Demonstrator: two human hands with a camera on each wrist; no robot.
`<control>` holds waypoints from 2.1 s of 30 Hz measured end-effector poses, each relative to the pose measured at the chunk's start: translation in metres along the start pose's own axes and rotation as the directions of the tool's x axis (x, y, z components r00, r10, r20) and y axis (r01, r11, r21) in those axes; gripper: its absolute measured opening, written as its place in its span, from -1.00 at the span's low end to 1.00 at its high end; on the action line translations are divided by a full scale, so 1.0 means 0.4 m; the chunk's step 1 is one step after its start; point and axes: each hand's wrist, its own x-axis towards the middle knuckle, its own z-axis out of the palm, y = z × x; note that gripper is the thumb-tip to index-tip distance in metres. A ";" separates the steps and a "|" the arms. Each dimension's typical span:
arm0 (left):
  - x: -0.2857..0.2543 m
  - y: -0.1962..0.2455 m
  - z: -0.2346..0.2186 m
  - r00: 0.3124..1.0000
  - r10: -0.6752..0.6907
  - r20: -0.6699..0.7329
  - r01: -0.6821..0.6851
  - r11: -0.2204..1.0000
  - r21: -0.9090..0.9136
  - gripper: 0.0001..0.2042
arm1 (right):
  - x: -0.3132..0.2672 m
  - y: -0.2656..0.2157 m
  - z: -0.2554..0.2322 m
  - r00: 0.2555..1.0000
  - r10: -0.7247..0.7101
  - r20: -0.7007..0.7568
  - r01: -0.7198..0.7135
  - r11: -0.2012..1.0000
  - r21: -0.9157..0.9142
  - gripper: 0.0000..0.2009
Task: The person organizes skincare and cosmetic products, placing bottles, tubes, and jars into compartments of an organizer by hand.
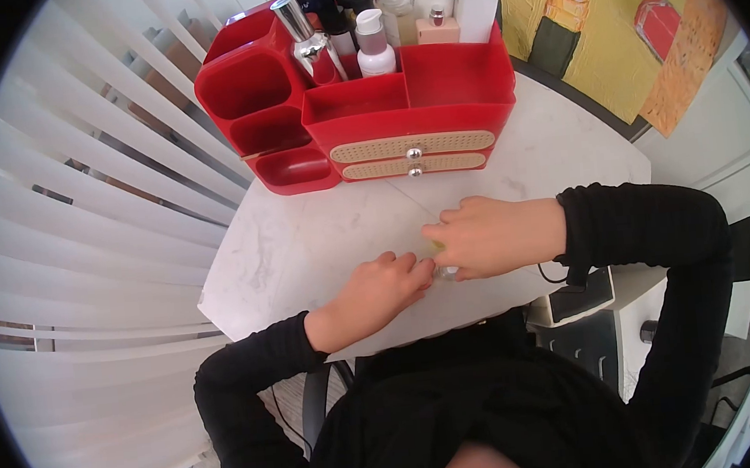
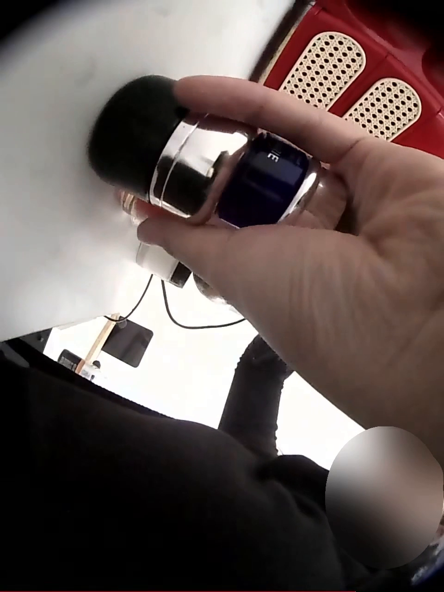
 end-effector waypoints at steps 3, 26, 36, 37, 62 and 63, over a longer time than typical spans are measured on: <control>-0.002 -0.002 0.001 1.000 0.001 0.000 -0.001 1.000 0.001 -0.72 | 0.008 -0.001 0.000 0.998 0.040 0.052 -0.042 0.998 0.035 -0.82; -0.021 -0.118 -0.027 0.983 -0.067 -0.168 -0.012 0.902 -0.431 -0.73 | 0.004 0.032 -0.041 0.987 0.130 0.094 -0.150 0.955 0.256 -0.84; 0.033 -0.147 -0.341 0.800 -0.158 -0.579 -0.018 0.958 -0.286 -0.69 | -0.115 0.034 -0.369 0.888 0.219 -0.404 -0.190 0.975 0.112 -0.84; 0.057 -0.145 -0.373 0.789 -0.191 -0.584 -0.006 0.948 -0.318 -0.69 | -0.117 0.044 -0.389 0.889 0.218 -0.404 -0.190 0.976 0.108 -0.84; 0.256 -0.229 -0.436 0.992 0.006 -0.128 -0.009 1.000 -0.023 -0.68 | 0.003 0.226 -0.301 0.855 0.375 -0.359 -0.377 0.924 0.068 -0.76; 0.253 -0.227 -0.430 0.989 -0.019 -0.147 0.011 0.998 -0.054 -0.69 | 0.003 0.221 -0.302 0.857 0.381 -0.348 -0.389 0.920 0.051 -0.75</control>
